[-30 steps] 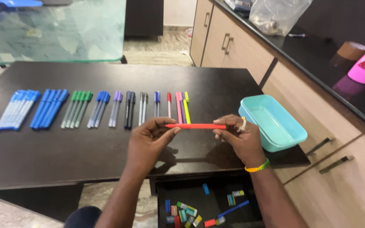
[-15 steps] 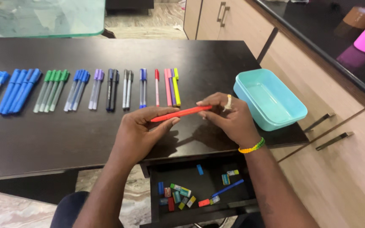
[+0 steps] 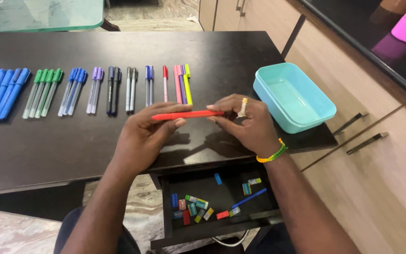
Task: The person retrieves highlighters and erasers from a drawer and arranges them on a low table alongside pens. The person aligns the highlighters by color and places erasers in a row, then closes the drawer.
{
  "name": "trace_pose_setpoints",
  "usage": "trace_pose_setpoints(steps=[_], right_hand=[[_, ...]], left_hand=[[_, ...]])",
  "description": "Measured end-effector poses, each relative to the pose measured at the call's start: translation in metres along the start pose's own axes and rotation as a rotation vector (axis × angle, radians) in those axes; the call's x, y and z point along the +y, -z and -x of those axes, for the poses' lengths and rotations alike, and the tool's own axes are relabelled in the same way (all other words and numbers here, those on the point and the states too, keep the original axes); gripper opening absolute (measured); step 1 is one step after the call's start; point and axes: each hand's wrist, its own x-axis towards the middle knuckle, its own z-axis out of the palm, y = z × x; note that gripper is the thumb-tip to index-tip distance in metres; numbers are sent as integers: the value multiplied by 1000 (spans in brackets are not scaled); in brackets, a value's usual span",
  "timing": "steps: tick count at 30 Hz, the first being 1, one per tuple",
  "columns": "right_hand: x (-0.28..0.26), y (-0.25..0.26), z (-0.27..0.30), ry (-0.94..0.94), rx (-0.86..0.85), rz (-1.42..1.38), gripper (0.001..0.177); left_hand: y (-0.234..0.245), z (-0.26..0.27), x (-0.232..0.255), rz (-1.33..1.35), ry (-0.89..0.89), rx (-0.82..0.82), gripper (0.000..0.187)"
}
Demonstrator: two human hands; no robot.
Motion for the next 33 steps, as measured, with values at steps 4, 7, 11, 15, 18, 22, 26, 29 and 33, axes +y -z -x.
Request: trace_pose_setpoints(steps=[4,7,11,15,18,22,26,29,33], right_hand=[[-5,0,6,135,77,59,27],[-8,4,20,168,149,94,23],[-26,10,69,232,201,-106,13],[-18,7,114,166,-158,2,9],[2,2,146,55,-442,243,12],[48,-10,161,-256,-722,318,23],[66,-39,171,-409,-890,226,27],[64,-68,165,-439,-1015,407,23],[67,-87,153,-696,-935,490,20]], left_hand=[[-3,28,7,6,-147,110,25],[-18,57,4,307,-160,235,21],[-21,100,-2,464,-102,309,19],[-22,129,-31,312,230,4,30],[-30,135,-61,-200,525,-320,27],[-53,136,-96,-333,454,-260,25],[-57,147,-125,-302,592,-231,41],[-60,150,-138,-242,311,-173,29],[-59,153,-142,-236,415,-156,30]])
